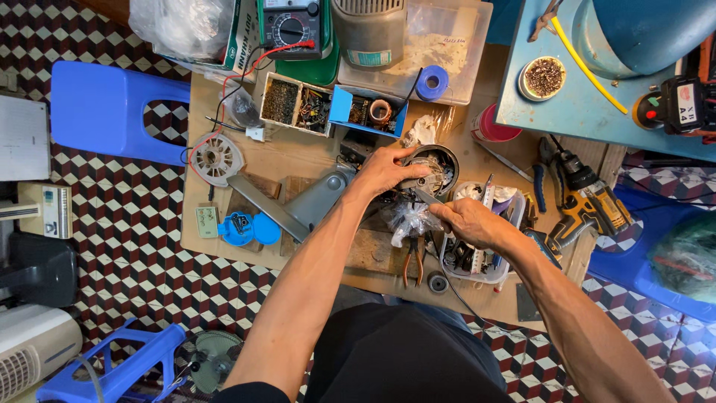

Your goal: The person disassembles a small cylindrical electrical component, removes internal parts, and wipes them with a cloth. They then use a flashlight to inspect the interior and a screwdriver to adjust internal elements before reassembling the component.

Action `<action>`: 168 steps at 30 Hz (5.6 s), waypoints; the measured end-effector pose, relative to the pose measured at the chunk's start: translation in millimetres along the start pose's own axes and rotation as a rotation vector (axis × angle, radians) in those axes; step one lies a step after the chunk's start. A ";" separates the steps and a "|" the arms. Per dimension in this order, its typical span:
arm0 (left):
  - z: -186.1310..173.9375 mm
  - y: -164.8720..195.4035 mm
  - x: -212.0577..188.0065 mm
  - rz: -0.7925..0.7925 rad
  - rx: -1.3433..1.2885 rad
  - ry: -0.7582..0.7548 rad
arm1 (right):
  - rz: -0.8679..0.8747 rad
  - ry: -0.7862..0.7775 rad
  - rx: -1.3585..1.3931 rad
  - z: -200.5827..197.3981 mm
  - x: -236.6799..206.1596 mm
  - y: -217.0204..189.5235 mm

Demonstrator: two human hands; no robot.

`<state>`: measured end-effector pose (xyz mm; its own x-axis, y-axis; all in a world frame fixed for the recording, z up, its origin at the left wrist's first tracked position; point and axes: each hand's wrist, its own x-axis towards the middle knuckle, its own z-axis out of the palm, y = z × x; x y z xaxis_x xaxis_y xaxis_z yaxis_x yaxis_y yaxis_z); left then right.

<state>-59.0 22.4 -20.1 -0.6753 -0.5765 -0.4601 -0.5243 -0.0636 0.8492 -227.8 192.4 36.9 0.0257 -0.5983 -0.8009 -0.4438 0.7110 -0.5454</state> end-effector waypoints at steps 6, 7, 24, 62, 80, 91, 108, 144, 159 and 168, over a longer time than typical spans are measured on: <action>0.6 1.1 -7.2 -0.036 -0.015 -0.003 | -0.102 -0.009 -0.104 -5.7 2.2 1.3; 0.7 -0.3 -8.2 -0.035 -0.033 -0.009 | -0.162 0.008 -0.129 -5.8 3.2 1.7; -5.9 -14.0 -9.7 -0.092 0.023 0.004 | -0.033 -0.065 -0.058 -1.3 5.5 -13.9; -8.9 -25.2 -10.0 0.024 0.079 0.067 | -0.295 0.057 -0.572 -19.1 0.8 -44.7; -9.2 -18.3 -10.6 -0.059 0.083 0.048 | -0.062 -0.012 -0.296 -3.7 -3.0 -42.2; -6.9 -12.1 -13.4 -0.098 0.055 0.037 | -0.521 0.188 -0.690 -9.0 -9.9 -27.5; 1.9 -11.2 -13.8 0.008 0.054 0.067 | -0.042 -0.154 -0.281 -22.2 -3.3 -31.5; -11.1 -16.0 -32.3 -0.122 -0.025 0.011 | -0.137 0.362 -0.920 62.3 -29.2 -74.8; -14.1 1.3 -43.8 -0.113 -0.059 0.015 | 0.109 0.453 -0.821 90.2 -45.4 -96.6; -25.7 6.9 -53.7 0.103 -0.115 0.304 | 0.131 0.547 -0.639 86.5 -71.8 -141.1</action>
<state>-13.1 32.0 17.0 -0.5273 -0.7999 -0.2866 -0.3872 -0.0740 0.9190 -89.5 167.0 150.0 -0.4251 -0.7368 -0.5258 -0.8376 0.5404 -0.0800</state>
